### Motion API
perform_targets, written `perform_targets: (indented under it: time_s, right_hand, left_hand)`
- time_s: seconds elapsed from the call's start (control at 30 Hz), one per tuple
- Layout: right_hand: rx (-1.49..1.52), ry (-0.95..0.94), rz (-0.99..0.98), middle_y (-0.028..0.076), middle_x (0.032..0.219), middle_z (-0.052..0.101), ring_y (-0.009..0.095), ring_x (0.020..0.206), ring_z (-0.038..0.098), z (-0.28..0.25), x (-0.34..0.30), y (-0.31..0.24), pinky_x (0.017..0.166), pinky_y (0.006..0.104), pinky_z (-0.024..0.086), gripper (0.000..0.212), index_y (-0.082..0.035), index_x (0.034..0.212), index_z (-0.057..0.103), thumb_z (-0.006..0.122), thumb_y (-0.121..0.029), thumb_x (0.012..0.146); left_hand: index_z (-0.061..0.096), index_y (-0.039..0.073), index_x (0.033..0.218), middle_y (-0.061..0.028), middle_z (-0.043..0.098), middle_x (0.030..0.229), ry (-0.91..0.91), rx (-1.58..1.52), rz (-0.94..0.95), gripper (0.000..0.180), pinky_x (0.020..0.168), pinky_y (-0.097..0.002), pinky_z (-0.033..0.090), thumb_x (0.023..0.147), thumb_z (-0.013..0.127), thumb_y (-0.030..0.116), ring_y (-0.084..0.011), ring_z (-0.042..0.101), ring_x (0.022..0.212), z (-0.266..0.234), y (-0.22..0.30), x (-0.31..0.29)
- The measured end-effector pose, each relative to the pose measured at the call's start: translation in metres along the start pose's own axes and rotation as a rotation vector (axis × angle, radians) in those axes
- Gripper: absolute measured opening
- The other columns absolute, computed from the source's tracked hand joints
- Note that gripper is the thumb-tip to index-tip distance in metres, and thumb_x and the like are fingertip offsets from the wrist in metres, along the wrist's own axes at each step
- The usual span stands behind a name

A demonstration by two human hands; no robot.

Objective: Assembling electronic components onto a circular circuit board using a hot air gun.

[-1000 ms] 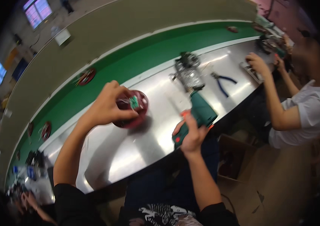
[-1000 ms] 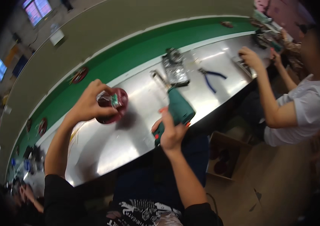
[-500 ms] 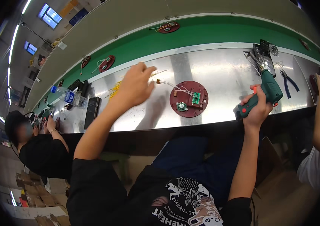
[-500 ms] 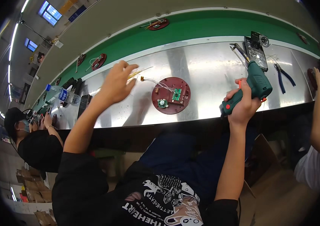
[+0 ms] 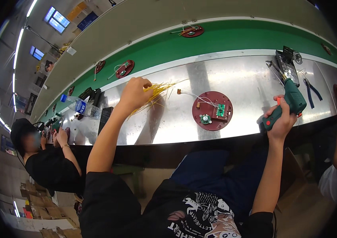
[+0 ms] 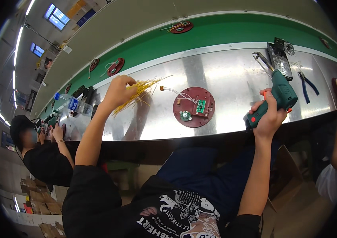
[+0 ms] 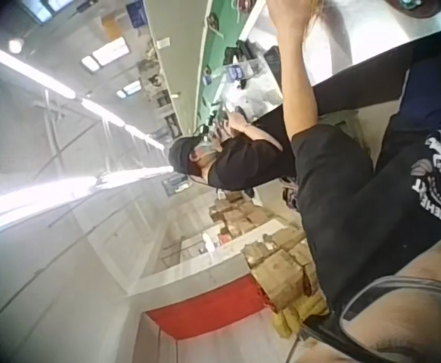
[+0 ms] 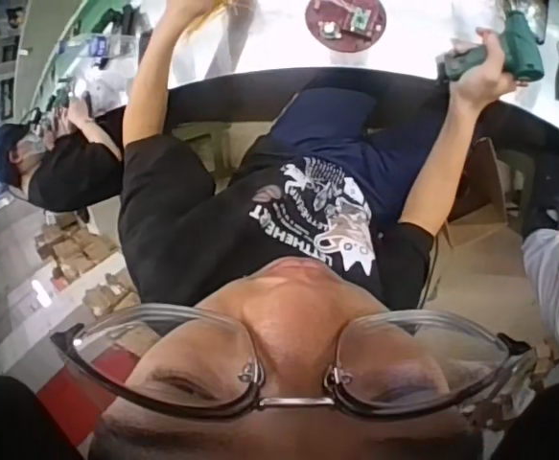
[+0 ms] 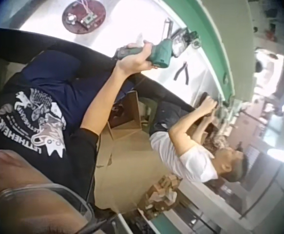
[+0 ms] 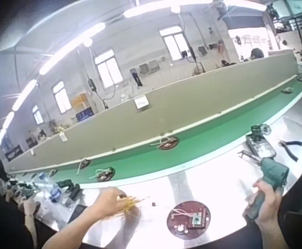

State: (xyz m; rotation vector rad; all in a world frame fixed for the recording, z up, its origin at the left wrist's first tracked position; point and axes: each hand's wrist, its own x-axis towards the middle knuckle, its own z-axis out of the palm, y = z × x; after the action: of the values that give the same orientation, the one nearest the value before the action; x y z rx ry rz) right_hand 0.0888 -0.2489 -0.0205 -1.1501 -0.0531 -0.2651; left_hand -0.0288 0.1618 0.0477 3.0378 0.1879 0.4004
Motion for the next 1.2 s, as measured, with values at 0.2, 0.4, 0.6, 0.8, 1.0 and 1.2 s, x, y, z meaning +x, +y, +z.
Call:
perform_targets:
  time_s: [0.2,0.4,0.6,0.8,1.0,1.2]
  right_hand:
    - [-0.024,0.01,-0.013,0.007,0.064,0.058,0.013,0.047,0.054,-0.001,0.002,0.001,0.048,0.0277,0.048,0.02,0.001,0.096,0.06,0.058,-0.019,0.094]
    - [-0.054,-0.003,-0.025,0.006,0.06,0.056,0.013,0.047,0.054,0.003,-0.001,-0.002,0.048,0.0276,0.047,0.02,0.001,0.098,0.061,0.057,-0.019,0.094]
    - [-0.063,-0.042,-0.012,0.009,0.076,0.062,0.013,0.049,0.056,-0.004,-0.001,0.002,0.048,0.0281,0.048,0.021,0.002,0.1,0.06,0.057,-0.018,0.094]
    - [-0.066,-0.053,-0.034,0.011,0.084,0.064,0.013,0.051,0.057,0.001,-0.001,-0.002,0.048,0.0283,0.048,0.022,0.004,0.101,0.06,0.056,-0.017,0.094]
    - [-0.059,-0.14,-0.048,0.013,0.088,0.064,0.013,0.051,0.057,-0.005,-0.001,-0.003,0.047,0.0281,0.048,0.025,0.005,0.105,0.058,0.053,-0.017,0.095]
    - [-0.041,-0.303,-0.022,0.018,0.096,0.064,0.014,0.049,0.056,0.0,-0.023,-0.014,0.045,0.0283,0.046,0.033,0.008,0.115,0.056,0.054,-0.018,0.096]
  left_hand:
    - [0.07,-0.003,0.087,-0.0221,0.067,0.091,-0.129,-0.066,-0.103,0.016,0.083,-0.0452,0.051,0.082,0.062,0.011,-0.0388,0.061,0.093,0.019,-0.005,-0.001]
    - [0.067,-0.003,0.085,-0.0209,0.065,0.089,-0.09,-0.185,-0.01,0.016,0.077,-0.0458,0.049,0.084,0.062,0.012,-0.0385,0.06,0.086,0.025,-0.019,-0.006]
    - [0.067,-0.002,0.091,-0.015,0.064,0.089,-0.017,-0.231,0.037,0.013,0.073,-0.0381,0.049,0.084,0.064,0.008,-0.0291,0.062,0.082,0.021,-0.018,-0.005]
    - [0.067,-0.001,0.093,-0.0136,0.066,0.084,0.125,-0.54,0.05,0.012,0.069,-0.0349,0.051,0.086,0.065,0.008,-0.0247,0.062,0.071,0.017,-0.023,0.0]
    - [0.068,-0.001,0.096,-0.0124,0.066,0.082,0.167,-0.789,-0.032,0.01,0.064,-0.0318,0.05,0.088,0.066,0.005,-0.0228,0.061,0.064,0.008,0.022,-0.002]
    - [0.068,0.002,0.093,-0.0095,0.061,0.075,0.257,-0.457,0.514,0.013,0.056,-0.0354,0.05,0.08,0.072,0.004,-0.0258,0.062,0.064,0.019,0.106,-0.023]
